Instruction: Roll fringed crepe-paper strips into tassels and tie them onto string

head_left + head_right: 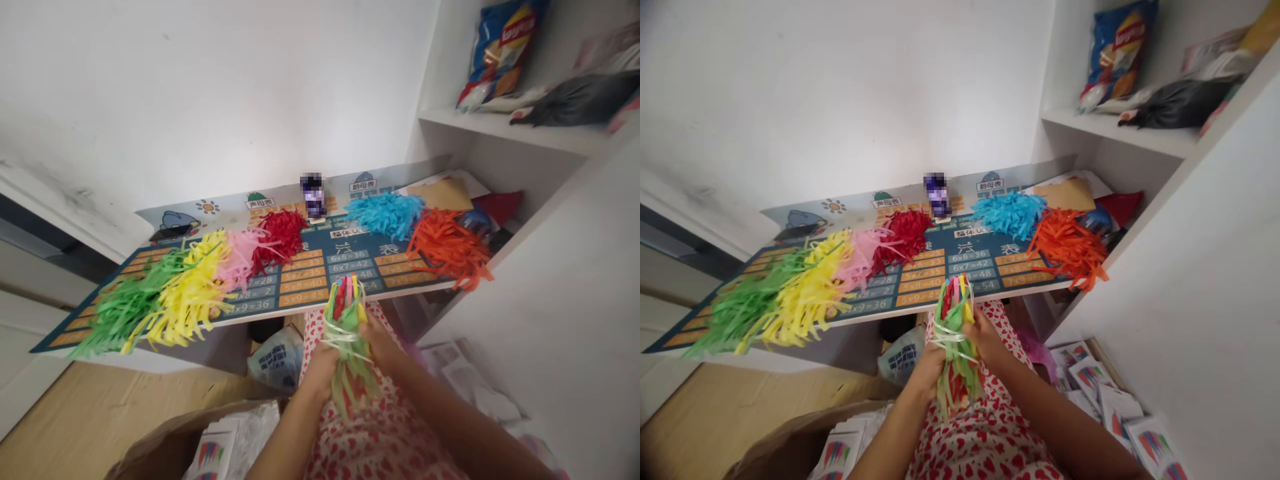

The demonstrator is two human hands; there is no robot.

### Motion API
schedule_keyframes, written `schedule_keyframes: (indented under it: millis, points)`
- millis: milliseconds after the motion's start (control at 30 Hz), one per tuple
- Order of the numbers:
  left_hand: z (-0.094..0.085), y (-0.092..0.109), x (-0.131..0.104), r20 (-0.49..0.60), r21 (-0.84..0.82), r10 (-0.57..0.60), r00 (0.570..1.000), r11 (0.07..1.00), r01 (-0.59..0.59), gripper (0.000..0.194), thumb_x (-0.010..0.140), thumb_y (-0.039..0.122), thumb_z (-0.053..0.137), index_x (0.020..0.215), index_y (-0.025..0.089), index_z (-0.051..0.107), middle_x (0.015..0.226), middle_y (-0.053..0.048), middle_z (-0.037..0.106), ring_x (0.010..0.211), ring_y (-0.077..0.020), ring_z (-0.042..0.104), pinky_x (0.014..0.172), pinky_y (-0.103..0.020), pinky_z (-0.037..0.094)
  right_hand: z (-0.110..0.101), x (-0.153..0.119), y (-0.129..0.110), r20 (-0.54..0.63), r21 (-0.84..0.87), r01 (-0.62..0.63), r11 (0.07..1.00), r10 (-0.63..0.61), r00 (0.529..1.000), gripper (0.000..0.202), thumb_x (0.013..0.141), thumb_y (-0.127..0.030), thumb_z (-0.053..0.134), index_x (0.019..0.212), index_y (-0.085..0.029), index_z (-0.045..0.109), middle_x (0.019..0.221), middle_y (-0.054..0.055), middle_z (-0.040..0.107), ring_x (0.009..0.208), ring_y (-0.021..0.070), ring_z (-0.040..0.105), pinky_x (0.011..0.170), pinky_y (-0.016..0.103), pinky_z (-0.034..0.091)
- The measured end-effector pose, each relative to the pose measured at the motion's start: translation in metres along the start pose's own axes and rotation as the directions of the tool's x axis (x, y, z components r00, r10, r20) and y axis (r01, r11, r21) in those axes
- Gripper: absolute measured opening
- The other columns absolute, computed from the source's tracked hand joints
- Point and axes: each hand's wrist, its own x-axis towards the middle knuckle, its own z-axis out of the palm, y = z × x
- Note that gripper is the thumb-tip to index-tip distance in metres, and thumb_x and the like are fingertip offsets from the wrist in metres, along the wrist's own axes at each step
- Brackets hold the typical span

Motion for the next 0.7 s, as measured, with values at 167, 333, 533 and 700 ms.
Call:
schedule_keyframes:
  millis: [167, 333, 533, 700]
  points:
    - [0.019, 0.019, 0.022, -0.082, -0.022, 0.134, 0.988, 0.99, -0.136, 0.05, 0.067, 0.044, 0.08, 0.109, 0.018, 0.07, 0.117, -0.01, 0.07, 0.117, -0.0289, 0.061, 0.101, -0.038, 0.046, -0.028, 0.06, -0.046, -0.123, -0.301, 0.047, 0.953, -0.088, 0.989, 0.05, 0.078, -0.062, 0.057, 0.1, -0.018, 0.065, 0.081, 0.005, 0.07, 0.068, 0.019, 0.063, 0.061, 0.029, 0.05]
    - [0.01, 0.032, 0.038, -0.099, 0.113, 0.193, 0.976, 0.977, -0.182, 0.06, 0.067, 0.055, 0.077, 0.114, 0.019, 0.064, 0.117, -0.012, 0.069, 0.111, -0.0269, 0.063, 0.099, -0.039, 0.046, -0.089, 0.144, -0.108, -0.102, -0.555, 0.077, 0.829, -0.159, 0.982, 0.047, 0.077, -0.058, 0.06, 0.094, -0.014, 0.068, 0.082, 0.008, 0.071, 0.075, 0.0232, 0.066, 0.071, 0.036, 0.053]
    - [-0.02, 0.021, 0.047, 0.004, 0.261, 0.181, 0.984, 0.949, -0.175, 0.046, 0.078, 0.054, 0.068, 0.107, 0.019, 0.066, 0.1, -0.009, 0.071, 0.097, -0.0238, 0.065, 0.091, -0.034, 0.048, -0.114, 0.16, -0.145, 0.03, -0.824, 0.205, 0.528, -0.321, 0.947, 0.051, 0.087, -0.042, 0.055, 0.132, -0.019, 0.058, 0.146, 0.013, 0.048, 0.136, 0.0284, 0.041, 0.115, 0.047, 0.027]
    - [-0.025, 0.027, 0.051, 0.081, 0.358, 0.107, 0.991, 0.925, -0.129, 0.042, 0.083, 0.056, 0.061, 0.1, 0.019, 0.069, 0.098, -0.009, 0.071, 0.095, -0.0241, 0.065, 0.087, -0.033, 0.051, -0.088, 0.148, -0.123, 0.424, -0.905, 0.417, -0.081, -0.108, 0.899, 0.076, 0.09, -0.062, 0.048, 0.152, -0.021, 0.031, 0.161, 0.012, 0.019, 0.149, 0.0353, 0.006, 0.117, 0.059, 0.002]
